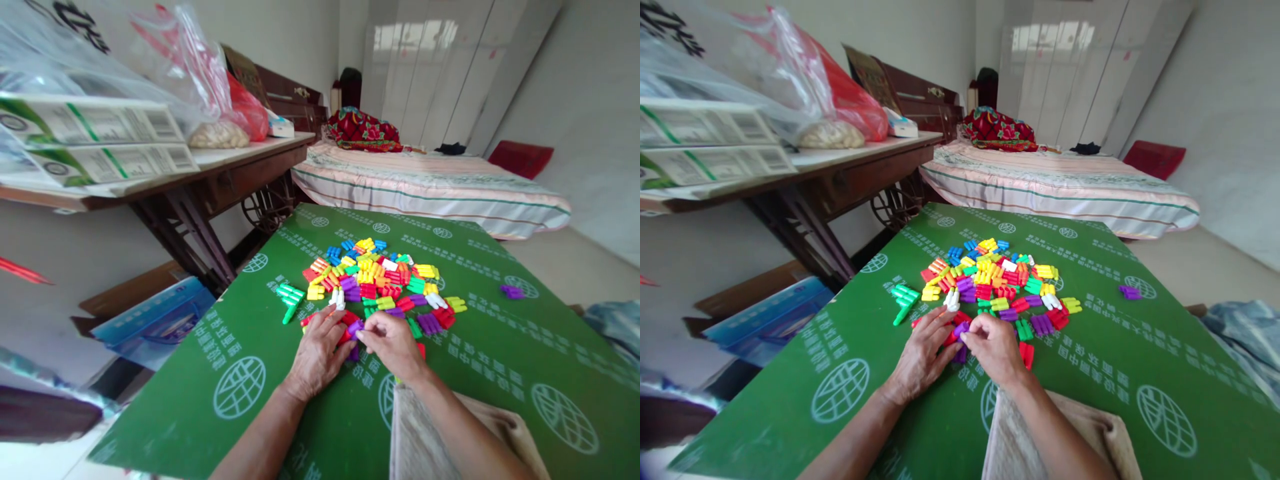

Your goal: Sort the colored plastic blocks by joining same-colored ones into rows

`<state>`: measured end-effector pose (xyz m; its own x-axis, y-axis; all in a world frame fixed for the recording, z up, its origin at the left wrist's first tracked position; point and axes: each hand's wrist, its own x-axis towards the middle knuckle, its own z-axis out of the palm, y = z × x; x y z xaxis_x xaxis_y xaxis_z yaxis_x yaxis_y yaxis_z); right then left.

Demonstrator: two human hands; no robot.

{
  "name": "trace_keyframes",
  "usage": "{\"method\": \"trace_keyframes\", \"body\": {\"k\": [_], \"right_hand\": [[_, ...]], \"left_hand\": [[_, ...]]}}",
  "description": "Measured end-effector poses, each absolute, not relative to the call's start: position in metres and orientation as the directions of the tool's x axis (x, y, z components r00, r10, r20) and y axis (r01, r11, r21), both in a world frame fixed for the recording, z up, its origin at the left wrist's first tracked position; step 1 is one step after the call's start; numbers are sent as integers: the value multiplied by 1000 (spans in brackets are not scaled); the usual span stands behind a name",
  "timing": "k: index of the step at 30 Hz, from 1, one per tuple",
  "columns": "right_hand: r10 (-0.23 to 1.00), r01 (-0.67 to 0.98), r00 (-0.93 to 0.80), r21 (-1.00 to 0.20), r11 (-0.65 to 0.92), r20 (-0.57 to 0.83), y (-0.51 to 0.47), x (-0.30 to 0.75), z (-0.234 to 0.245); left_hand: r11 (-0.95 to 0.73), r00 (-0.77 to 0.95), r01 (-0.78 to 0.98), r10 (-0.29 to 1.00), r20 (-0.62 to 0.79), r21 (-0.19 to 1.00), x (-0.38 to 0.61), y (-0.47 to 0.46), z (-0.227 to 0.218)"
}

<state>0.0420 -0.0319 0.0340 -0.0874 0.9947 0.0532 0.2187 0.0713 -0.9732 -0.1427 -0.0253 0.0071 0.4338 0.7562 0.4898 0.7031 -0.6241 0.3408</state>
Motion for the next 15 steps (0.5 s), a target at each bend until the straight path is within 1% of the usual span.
{"method": "trace_keyframes", "body": {"k": [3, 6, 8, 11, 13, 15], "right_hand": [[998, 195, -52, -980, 38, 29, -28, 51, 35], [999, 228, -39, -973, 21, 12, -24, 60, 32], [999, 273, -35, -962, 28, 19, -22, 64, 29], [998, 353, -51, -934, 51, 36, -22, 66, 25], [997, 391, -70, -918, 65, 41, -23, 67, 24], [995, 416, -80, -905, 84, 56, -25, 68, 24]], "left_hand": [[-629, 414, 692, 748, 519, 354, -143, -24, 5], [-582, 313, 720, 758, 573, 377, -144, -21, 0], [-507, 207, 759, 782, 588, 408, -146, -18, -3], [-362, 57, 817, 824, 563, 448, -150, -13, -10], [-296, -4, 836, 839, 544, 462, -153, -10, -14], [-268, -34, 840, 841, 540, 471, -155, -9, -16]]}}
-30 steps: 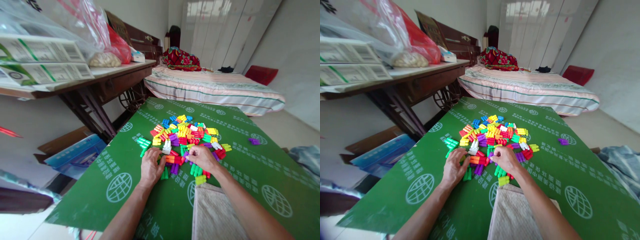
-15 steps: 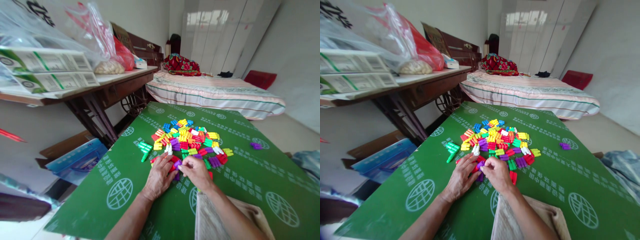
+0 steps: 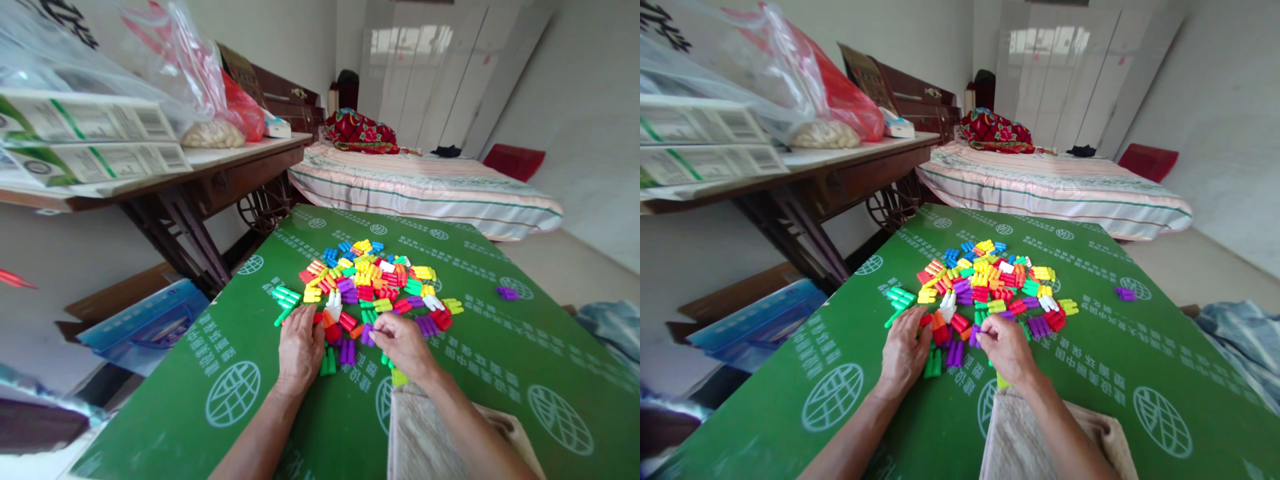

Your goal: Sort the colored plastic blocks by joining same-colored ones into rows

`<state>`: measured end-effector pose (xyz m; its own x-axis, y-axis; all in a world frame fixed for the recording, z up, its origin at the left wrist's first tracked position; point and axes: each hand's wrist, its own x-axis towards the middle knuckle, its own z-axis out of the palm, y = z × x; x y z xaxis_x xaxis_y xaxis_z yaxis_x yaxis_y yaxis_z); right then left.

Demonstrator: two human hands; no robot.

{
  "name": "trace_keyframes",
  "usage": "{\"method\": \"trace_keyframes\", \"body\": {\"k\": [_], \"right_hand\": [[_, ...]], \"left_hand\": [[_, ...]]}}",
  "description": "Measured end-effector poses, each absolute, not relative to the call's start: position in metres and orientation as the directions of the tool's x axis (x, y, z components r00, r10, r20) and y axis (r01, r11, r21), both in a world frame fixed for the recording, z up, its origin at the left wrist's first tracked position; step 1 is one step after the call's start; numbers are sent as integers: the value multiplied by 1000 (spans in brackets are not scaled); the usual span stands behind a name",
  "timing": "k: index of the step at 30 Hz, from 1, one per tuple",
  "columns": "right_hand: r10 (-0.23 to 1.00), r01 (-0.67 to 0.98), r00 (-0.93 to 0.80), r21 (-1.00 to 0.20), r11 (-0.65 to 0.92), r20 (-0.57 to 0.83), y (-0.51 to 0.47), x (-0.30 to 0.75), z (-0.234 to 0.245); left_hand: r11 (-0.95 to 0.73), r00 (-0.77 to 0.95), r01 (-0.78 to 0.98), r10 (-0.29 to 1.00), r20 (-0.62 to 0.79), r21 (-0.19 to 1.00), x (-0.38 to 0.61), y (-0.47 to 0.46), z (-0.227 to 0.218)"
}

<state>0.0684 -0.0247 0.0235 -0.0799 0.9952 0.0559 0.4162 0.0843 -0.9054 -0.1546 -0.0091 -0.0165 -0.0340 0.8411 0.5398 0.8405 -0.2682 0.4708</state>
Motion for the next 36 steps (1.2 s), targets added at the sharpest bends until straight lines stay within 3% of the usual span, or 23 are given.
{"method": "trace_keyframes", "body": {"k": [5, 14, 21, 24, 27, 30, 33, 36], "right_hand": [[992, 437, -54, -890, 125, 113, -27, 77, 23], [992, 330, 66, -941, 77, 104, -25, 98, 15], [972, 399, 209, -917, 13, 105, -35, 140, 12], [948, 506, 287, -862, -25, 141, -39, 173, 12], [907, 694, 349, -715, -84, 233, -43, 211, 14], [858, 888, 385, -390, -244, 340, -46, 242, 16], [848, 945, 317, -64, -321, 425, -50, 261, 11], [876, 967, 203, 50, -249, 438, -55, 269, -3]], "left_hand": [[-253, -68, 831, 838, 542, 495, -155, -10, -18], [-225, -145, 809, 819, 555, 543, -158, -11, -14], [-180, -179, 811, 829, 529, 556, -169, -10, -10], [-227, -112, 820, 837, 536, 526, -165, -13, -8], [-341, 74, 839, 843, 532, 424, -157, -17, -5], [-408, 227, 858, 846, 482, 313, -152, -18, -4], [-417, 266, 878, 834, 483, 236, -152, -17, -6], [-414, 262, 892, 800, 540, 181, -155, -13, -9]]}}
